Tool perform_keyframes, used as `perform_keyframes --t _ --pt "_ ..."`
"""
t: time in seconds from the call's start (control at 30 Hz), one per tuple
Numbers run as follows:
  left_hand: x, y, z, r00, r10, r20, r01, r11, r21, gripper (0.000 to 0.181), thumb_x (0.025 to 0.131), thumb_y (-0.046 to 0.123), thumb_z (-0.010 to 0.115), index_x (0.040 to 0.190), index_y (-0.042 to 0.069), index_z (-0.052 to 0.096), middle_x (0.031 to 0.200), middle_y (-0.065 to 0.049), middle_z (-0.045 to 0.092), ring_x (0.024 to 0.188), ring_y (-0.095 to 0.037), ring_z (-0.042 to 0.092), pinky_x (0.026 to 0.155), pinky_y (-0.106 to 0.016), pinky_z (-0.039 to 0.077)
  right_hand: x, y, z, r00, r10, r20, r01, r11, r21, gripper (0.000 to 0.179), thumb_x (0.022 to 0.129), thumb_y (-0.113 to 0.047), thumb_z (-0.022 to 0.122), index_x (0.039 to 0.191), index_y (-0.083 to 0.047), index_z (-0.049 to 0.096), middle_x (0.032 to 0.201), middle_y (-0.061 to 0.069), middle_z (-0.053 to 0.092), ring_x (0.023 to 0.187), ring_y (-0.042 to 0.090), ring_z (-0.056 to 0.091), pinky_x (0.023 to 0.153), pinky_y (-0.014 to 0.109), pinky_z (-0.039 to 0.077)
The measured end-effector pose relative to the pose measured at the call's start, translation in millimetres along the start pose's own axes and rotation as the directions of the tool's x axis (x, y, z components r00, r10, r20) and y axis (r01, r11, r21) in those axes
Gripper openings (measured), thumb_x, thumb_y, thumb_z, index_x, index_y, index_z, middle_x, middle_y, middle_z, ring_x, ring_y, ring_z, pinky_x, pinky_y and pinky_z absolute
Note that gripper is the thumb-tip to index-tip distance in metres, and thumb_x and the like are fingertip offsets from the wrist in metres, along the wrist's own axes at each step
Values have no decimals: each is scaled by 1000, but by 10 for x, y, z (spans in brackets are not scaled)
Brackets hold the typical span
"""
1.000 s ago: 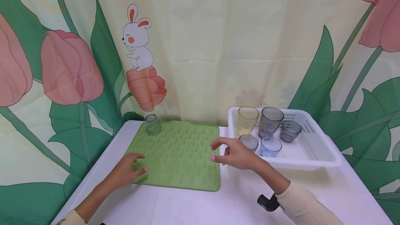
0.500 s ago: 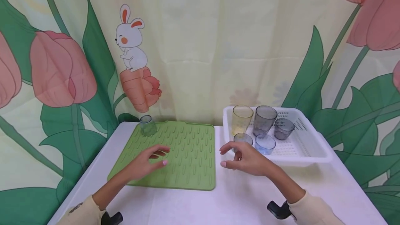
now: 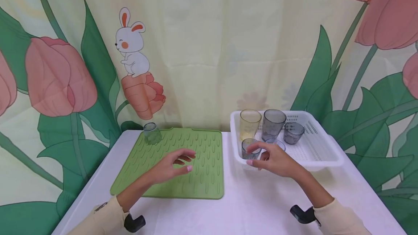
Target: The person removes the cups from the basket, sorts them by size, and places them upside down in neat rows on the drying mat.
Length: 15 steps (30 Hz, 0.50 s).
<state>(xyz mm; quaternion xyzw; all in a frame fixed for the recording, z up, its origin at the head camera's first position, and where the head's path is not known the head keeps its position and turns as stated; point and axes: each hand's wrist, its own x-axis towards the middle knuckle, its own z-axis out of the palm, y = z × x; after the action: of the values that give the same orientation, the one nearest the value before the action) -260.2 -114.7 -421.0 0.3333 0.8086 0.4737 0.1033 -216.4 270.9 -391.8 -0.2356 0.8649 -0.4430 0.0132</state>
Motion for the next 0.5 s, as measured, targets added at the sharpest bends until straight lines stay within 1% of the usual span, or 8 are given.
perform_keyframes --t 0.13,0.27,0.37,0.5 --pt "98 47 52 1000 18 16 -18 1000 -5 46 95 33 70 136 18 56 130 2 63 118 -19 59 103 -51 47 -11 102 -166 996 35 -87 -39 998 -48 34 91 -14 74 121 -4 64 116 24 65 60 15 66 60 28 55" --pt "177 103 74 998 59 17 -58 998 -26 45 96 32 68 137 17 56 130 -1 63 119 -24 59 102 -53 47 -42 215 -317 983 93 -157 -108 990 -92 39 91 -17 74 124 0 62 119 26 64 61 16 66 60 28 55" --pt "226 137 91 997 81 17 -81 996 -29 45 97 32 67 137 15 56 130 -4 63 118 -26 59 101 -51 48 -62 324 -408 972 142 -189 -166 979 -116 45 91 -21 75 127 2 60 121 28 63 63 19 66 60 28 55" --pt "301 166 143 996 84 31 -83 996 -24 44 97 32 66 136 16 56 130 -3 63 118 -27 60 100 -44 50 -75 478 -501 954 206 -220 -247 953 -178 56 90 -29 76 132 3 56 126 30 60 67 24 66 62 32 56"
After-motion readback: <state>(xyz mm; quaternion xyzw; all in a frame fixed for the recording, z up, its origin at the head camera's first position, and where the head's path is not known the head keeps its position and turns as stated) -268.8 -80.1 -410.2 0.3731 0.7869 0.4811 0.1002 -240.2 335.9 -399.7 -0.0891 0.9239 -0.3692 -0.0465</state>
